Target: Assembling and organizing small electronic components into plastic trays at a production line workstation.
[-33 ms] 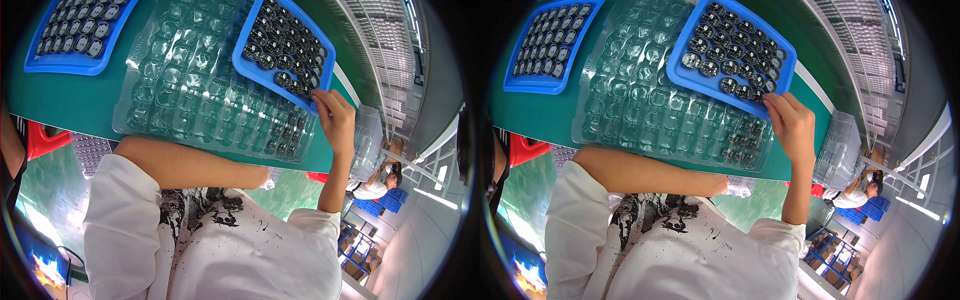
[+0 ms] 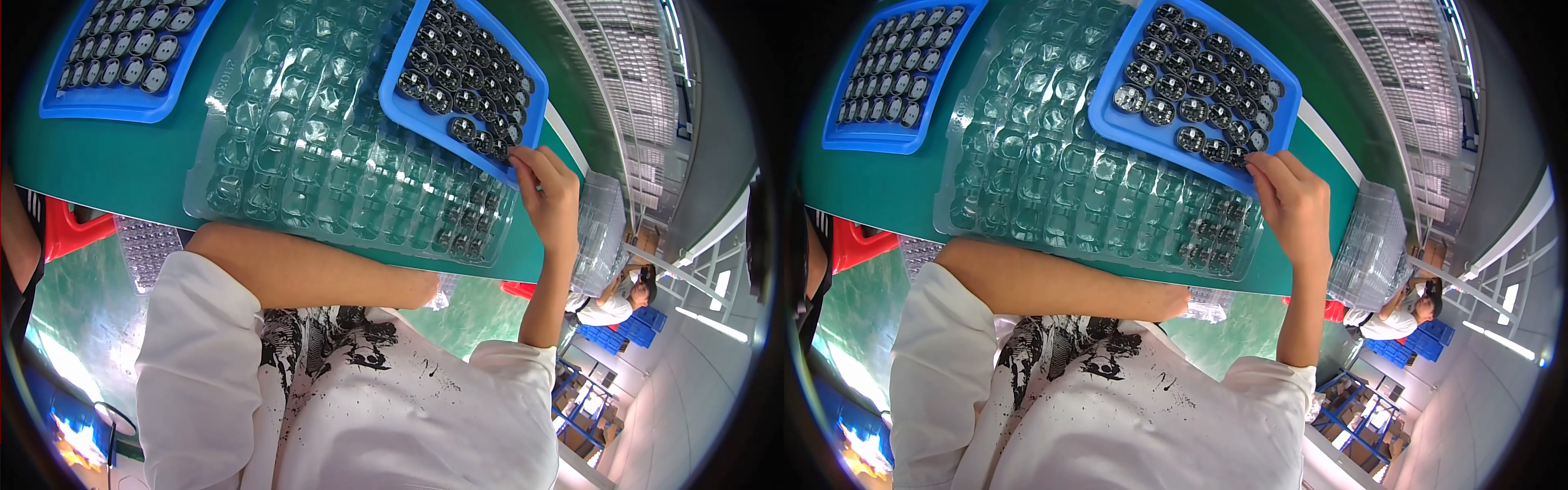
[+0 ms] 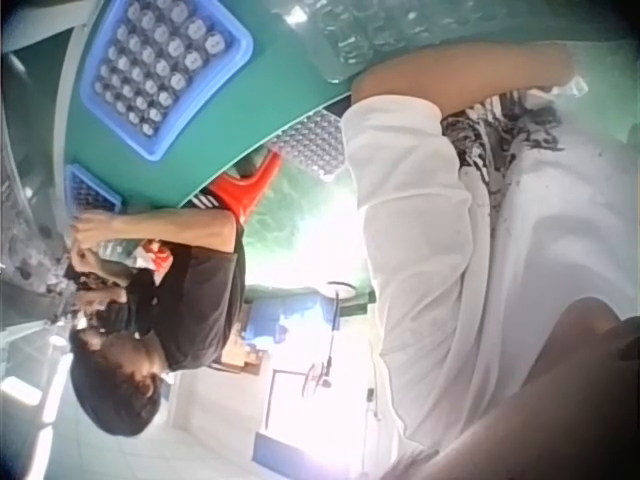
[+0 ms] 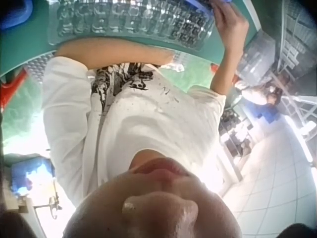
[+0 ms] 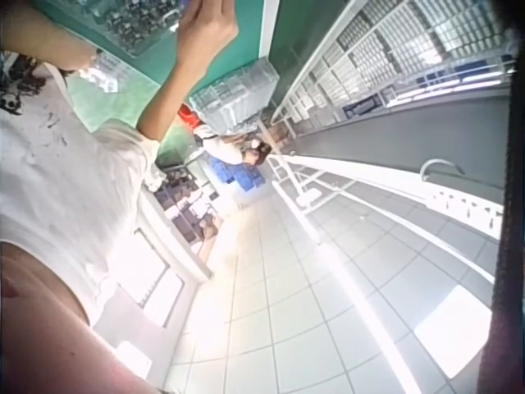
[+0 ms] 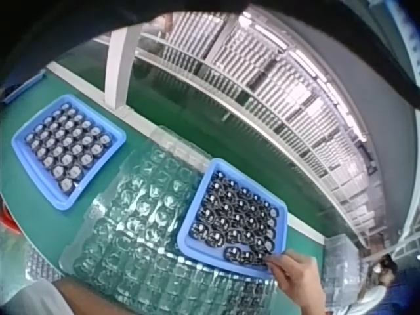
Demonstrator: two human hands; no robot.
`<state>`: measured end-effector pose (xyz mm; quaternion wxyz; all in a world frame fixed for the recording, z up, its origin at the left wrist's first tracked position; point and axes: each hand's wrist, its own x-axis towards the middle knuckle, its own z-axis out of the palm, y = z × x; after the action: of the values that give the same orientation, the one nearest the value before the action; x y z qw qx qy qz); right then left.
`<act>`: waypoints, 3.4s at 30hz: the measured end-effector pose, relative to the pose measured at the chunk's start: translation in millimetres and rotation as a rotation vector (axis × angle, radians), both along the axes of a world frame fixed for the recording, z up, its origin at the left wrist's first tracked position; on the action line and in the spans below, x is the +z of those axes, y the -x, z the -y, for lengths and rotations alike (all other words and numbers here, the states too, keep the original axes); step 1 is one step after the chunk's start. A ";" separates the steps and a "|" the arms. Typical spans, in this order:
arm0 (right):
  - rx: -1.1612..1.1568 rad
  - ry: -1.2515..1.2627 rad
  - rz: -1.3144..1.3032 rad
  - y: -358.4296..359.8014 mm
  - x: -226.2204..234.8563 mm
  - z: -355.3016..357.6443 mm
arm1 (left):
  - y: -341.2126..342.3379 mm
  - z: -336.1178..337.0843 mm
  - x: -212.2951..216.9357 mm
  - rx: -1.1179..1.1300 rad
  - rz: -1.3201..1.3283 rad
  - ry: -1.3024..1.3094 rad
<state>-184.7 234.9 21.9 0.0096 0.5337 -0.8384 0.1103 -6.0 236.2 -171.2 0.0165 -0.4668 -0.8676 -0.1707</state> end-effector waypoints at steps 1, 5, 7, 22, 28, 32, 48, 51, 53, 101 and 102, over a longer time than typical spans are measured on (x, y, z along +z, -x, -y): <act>-0.022 -0.012 0.028 -0.3 -0.8 0.2 | 0.5 0.3 1.9 0.006 0.012 0.019; -0.015 -0.012 0.077 -0.8 -1.4 0.5 | -1.8 6.0 4.5 0.056 -0.034 -0.008; -0.017 -0.020 0.089 -1.1 -1.1 0.2 | -0.8 2.8 2.1 0.018 -0.048 0.021; 0.005 0.007 0.138 6.4 -7.5 1.9 | -1.5 10.5 5.7 0.032 -0.079 -0.040; -0.004 0.010 0.097 1.4 -10.6 4.0 | -2.8 11.1 -0.9 0.094 0.047 -0.243; -0.023 0.011 0.094 -0.1 -10.7 4.5 | -5.6 4.2 -9.8 0.090 0.209 -0.177; -0.415 0.311 0.522 19.7 -7.8 -31.0 | -8.2 16.7 7.0 0.217 0.026 -0.137; -0.576 0.227 0.485 35.3 -17.6 -24.1 | -6.1 6.3 -13.7 0.113 0.348 -0.291; -0.587 0.242 0.552 42.6 -27.8 -24.1 | -12.0 16.1 10.1 0.227 0.054 -0.115; -0.020 0.195 0.121 -13.3 37.7 35.0 | -5.2 -39.4 -70.3 0.025 0.277 -0.416; 0.020 0.217 0.125 -5.9 30.7 49.5 | -4.7 -39.7 -70.9 0.014 0.221 -0.393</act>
<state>-178.8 185.3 52.5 0.0139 0.5299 -0.8152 0.2336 -1.2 275.8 -242.2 0.0130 -0.4269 -0.8175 -0.3863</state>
